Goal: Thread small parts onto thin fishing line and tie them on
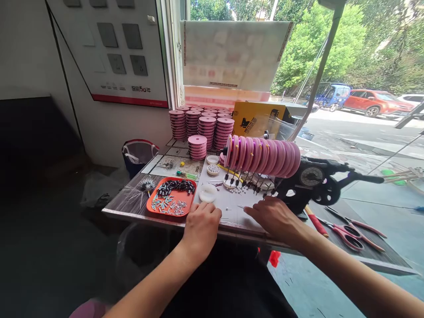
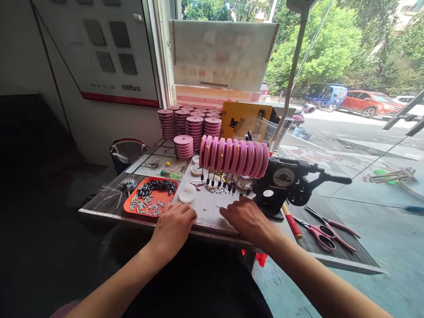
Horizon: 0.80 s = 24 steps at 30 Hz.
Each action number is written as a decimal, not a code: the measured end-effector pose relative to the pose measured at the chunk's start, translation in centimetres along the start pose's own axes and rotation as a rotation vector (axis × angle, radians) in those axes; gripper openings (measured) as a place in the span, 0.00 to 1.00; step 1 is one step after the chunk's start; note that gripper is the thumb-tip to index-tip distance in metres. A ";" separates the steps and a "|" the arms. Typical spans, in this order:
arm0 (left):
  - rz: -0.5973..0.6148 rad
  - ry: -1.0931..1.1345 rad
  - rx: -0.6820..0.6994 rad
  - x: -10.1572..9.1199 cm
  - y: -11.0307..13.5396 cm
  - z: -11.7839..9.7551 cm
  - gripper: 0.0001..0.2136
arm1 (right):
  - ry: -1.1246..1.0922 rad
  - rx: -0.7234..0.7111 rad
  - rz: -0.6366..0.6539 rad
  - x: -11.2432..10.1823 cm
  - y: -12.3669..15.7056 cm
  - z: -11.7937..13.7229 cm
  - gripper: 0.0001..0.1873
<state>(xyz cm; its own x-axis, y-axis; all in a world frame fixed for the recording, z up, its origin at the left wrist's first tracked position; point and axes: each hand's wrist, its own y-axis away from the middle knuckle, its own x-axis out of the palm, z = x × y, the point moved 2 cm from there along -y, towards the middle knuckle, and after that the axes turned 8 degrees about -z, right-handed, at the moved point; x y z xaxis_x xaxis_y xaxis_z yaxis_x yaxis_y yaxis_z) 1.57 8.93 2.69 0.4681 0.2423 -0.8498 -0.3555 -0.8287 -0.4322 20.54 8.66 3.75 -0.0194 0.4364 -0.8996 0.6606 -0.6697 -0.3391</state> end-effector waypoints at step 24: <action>0.597 -0.097 -0.091 1.8 -14.6 3.7 0.12 | -0.409 -0.077 -0.462 -0.1 1.1 10.5 0.22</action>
<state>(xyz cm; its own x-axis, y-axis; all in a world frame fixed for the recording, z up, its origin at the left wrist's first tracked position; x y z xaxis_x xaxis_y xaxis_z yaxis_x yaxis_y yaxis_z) 4.67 23.34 6.36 0.1321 -0.2359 -0.9628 -0.4611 -0.8744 0.1510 13.40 1.62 0.61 -0.5922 0.3950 -0.7023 0.5674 -0.4145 -0.7115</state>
